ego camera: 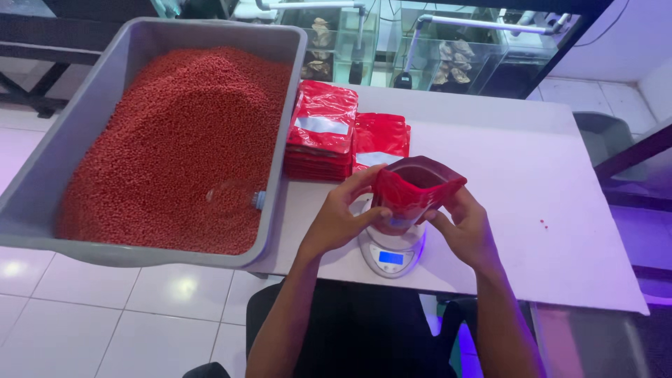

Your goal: The person scoops red fish food pellets from a large bin into small red pouches, weighs each pouch on a digital scale, and then places the filled pouches into a separate container.

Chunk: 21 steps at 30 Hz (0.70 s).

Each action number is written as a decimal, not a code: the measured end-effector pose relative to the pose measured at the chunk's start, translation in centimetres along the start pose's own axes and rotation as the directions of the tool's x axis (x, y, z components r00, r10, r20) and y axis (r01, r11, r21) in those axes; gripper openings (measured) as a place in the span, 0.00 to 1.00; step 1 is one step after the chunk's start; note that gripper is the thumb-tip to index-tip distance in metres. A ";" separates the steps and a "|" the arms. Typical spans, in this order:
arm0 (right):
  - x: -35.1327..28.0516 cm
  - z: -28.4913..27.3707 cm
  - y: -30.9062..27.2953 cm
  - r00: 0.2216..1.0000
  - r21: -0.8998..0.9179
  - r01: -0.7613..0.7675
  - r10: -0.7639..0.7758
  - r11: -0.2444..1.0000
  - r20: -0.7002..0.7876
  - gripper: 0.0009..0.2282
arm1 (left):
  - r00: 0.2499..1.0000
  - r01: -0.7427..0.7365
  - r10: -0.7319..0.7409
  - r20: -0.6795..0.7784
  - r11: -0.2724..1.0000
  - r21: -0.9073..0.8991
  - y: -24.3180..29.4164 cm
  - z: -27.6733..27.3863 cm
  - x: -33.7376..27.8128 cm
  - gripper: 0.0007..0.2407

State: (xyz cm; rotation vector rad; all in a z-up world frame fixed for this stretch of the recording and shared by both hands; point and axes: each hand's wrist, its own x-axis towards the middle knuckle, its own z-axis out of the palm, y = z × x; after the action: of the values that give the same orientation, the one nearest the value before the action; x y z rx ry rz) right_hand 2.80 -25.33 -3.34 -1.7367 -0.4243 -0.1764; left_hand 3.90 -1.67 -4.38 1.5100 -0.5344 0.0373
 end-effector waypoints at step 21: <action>-0.1 1.1 1.4 1.000 0.029 -0.019 0.019 0.999 -0.005 0.25 | 0.981 0.169 -0.158 -0.115 0.982 0.088 1.6 1.5 -1.1 0.20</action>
State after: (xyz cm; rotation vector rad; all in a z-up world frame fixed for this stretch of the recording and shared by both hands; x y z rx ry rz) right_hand 3.06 -24.51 -4.85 -1.7110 -0.4048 -0.1599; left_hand 1.95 -2.62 -3.34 1.6333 -0.3242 0.0169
